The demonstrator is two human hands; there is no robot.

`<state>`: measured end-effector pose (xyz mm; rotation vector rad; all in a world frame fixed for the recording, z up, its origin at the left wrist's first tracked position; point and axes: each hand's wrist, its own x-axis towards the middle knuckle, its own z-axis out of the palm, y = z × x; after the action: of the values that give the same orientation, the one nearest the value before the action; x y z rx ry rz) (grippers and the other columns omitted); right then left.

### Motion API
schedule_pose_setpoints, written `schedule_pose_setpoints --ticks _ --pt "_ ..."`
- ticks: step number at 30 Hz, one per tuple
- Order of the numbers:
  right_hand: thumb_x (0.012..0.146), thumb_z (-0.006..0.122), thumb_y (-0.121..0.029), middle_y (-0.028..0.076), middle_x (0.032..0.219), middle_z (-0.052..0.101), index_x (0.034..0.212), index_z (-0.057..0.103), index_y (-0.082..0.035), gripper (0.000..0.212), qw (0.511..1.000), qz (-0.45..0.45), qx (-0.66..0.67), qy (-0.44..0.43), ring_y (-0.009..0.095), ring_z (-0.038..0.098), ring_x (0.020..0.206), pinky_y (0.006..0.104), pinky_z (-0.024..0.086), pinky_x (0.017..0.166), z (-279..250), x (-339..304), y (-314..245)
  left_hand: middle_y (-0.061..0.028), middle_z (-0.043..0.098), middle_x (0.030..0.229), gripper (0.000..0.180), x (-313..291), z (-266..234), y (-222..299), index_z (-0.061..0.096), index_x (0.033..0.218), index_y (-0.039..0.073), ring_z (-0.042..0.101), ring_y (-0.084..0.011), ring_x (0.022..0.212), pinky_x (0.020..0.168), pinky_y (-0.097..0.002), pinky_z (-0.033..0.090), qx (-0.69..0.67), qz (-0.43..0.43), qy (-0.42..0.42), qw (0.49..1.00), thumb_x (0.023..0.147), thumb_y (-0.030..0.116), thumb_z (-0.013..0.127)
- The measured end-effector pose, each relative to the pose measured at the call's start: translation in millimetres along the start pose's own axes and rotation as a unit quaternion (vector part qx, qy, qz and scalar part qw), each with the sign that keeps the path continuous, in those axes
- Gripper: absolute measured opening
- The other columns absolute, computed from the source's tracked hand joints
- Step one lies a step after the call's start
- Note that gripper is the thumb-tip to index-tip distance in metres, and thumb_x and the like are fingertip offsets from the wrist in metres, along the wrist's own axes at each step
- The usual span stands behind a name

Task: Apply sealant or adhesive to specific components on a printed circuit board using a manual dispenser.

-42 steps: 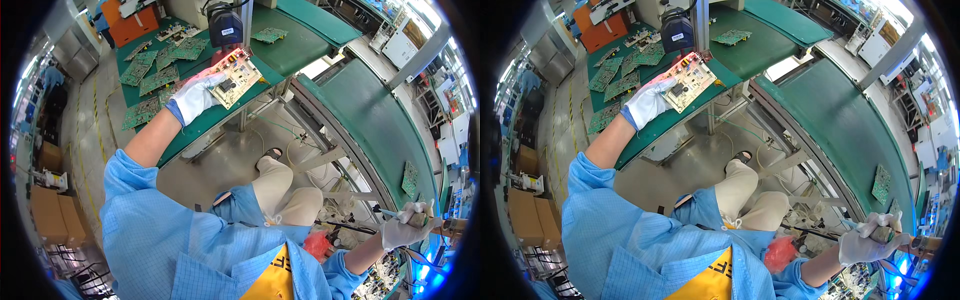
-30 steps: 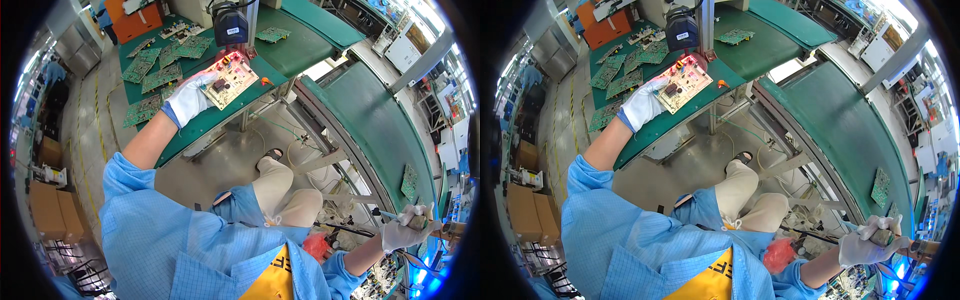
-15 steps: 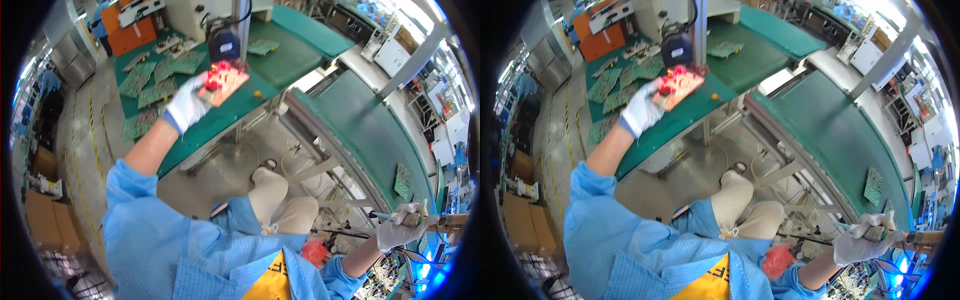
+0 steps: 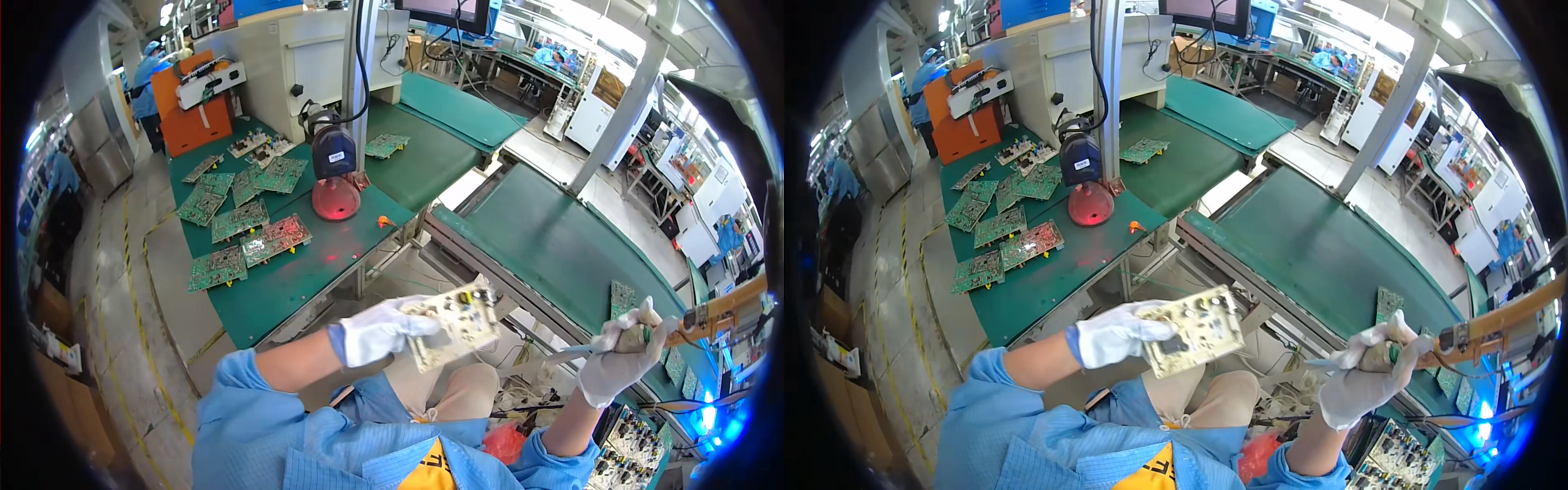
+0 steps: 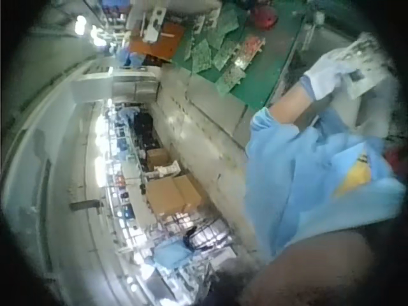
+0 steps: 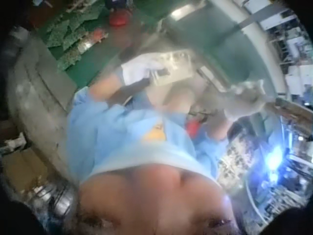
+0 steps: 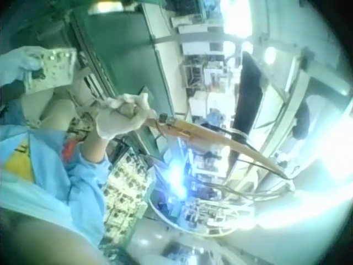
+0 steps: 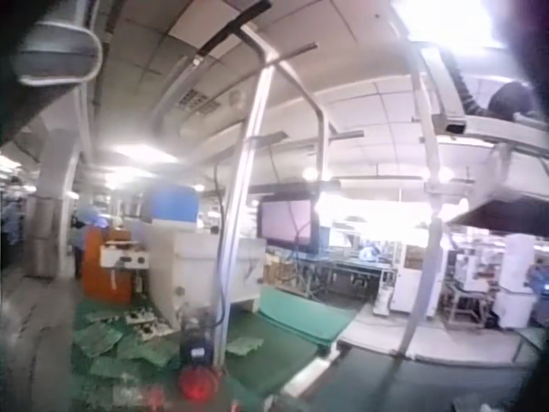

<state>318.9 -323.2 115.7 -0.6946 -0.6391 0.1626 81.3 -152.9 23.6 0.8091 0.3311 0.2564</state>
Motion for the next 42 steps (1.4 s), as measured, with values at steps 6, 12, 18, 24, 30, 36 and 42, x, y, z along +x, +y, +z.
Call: schedule_pose_setpoints --ticks 6,12,18,24,30,36,42 --pt "0.096 0.047 -0.037 0.007 0.076 0.059 0.1 0.064 -0.005 0.036 0.998 0.053 0.037 -0.028 0.013 0.052 0.048 0.0231 0.034 0.032 16 -13 -7 -0.0105 0.053 0.129 0.064 35 35 -31 0.039 0.138 0.0 0.05 -0.0145 0.117 0.101 -0.0327 0.039 0.249 0.117 -0.059 0.96 0.086 0.024 0.067" --pt "0.095 0.049 -0.033 0.01 0.069 0.059 0.105 0.063 -0.002 0.036 0.998 0.039 0.028 0.047 0.013 0.047 0.039 0.0226 0.034 0.031 30 -12 1 -0.0081 0.052 0.131 0.055 50 64 -37 0.042 0.135 0.0 0.051 -0.0173 0.118 0.1 -0.0316 0.042 -0.003 0.03 -0.094 0.995 0.084 -0.001 0.062" --pt "0.097 0.037 -0.038 0.012 0.083 0.063 0.103 0.063 -0.002 0.044 0.988 0.032 0.063 -0.139 0.013 0.051 0.048 0.0275 0.04 0.045 1 -3 5 -0.0095 0.056 0.124 0.056 54 76 -34 0.044 0.133 0.0 0.054 -0.0157 0.113 0.098 -0.0307 0.043 0.043 0.003 -0.091 0.995 0.083 0.009 0.067" --pt "0.097 0.037 -0.039 0.012 0.078 0.062 0.103 0.064 -0.002 0.047 0.993 0.002 -0.099 0.061 0.013 0.054 0.053 0.0282 0.039 0.042 16 -14 -4 -0.0127 0.054 0.126 0.049 52 91 -37 0.051 0.128 0.002 0.056 -0.0209 0.112 0.094 -0.0346 0.045 0.026 -0.019 -0.101 0.994 0.082 0.009 0.066" --pt "0.096 0.038 -0.038 0.012 0.073 0.061 0.1 0.065 0.0 0.047 0.98 -0.053 -0.108 -0.161 0.013 0.048 0.045 0.0253 0.036 0.041 -5 -7 -2 -0.016 0.052 0.128 0.043 53 89 -49 0.053 0.126 0.004 0.055 -0.0254 0.113 0.093 -0.0364 0.046 0.102 0.03 -0.113 0.988 0.084 0.011 0.064" --pt "0.096 0.039 -0.04 0.011 0.072 0.06 0.102 0.064 0.0 0.048 0.988 0.011 0.083 -0.132 0.013 0.048 0.045 0.0267 0.036 0.04 -5 -8 4 -0.0193 0.05 0.129 0.038 59 79 -58 0.056 0.123 0.006 0.055 -0.0299 0.114 0.093 -0.0383 0.046 0.177 0.075 -0.128 0.973 0.087 0.013 0.062" --pt "0.095 0.039 -0.046 0.012 0.075 0.062 0.101 0.062 -0.001 0.051 0.993 -0.005 -0.051 -0.106 0.014 0.054 0.051 0.0275 0.04 0.042 -8 -12 -6 -0.0221 0.048 0.13 0.033 59 78 -61 0.058 0.121 0.008 0.054 -0.0336 0.115 0.093 -0.0398 0.047 0.238 0.115 -0.14 0.954 0.088 0.014 0.06"
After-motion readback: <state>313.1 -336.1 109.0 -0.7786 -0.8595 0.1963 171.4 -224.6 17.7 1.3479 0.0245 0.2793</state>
